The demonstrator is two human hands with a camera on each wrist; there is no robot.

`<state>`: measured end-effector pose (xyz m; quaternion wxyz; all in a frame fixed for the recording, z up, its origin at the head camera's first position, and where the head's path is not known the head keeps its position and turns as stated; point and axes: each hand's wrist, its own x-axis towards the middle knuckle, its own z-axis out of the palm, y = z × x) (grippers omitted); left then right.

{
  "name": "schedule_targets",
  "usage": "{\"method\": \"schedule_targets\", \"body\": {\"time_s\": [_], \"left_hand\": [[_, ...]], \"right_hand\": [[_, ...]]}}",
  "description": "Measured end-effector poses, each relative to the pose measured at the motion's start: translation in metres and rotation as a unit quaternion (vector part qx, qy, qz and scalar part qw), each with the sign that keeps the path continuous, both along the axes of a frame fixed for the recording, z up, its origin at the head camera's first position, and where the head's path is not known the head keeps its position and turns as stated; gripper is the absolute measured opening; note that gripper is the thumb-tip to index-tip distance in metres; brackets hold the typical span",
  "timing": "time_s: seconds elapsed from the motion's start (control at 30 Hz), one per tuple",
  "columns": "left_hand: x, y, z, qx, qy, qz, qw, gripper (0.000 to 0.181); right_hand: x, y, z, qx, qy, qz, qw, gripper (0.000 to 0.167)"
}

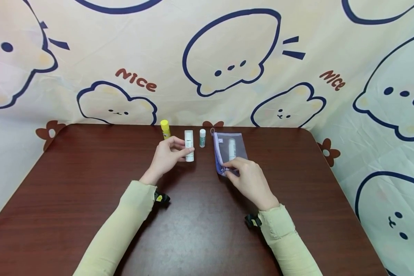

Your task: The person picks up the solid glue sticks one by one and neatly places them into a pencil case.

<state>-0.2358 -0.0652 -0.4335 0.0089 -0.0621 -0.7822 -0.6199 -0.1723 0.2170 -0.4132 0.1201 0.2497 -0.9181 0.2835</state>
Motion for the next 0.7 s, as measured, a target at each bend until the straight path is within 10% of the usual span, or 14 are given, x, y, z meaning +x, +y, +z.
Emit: {"method": "schedule_targets", "body": {"time_s": [0.7], "left_hand": [[0.002,0.02,-0.009,0.016,-0.018,-0.001,0.9997,0.031]], "right_hand": [[0.001,-0.001,0.002,-0.001,0.0,0.0,1.0,0.022]]}}
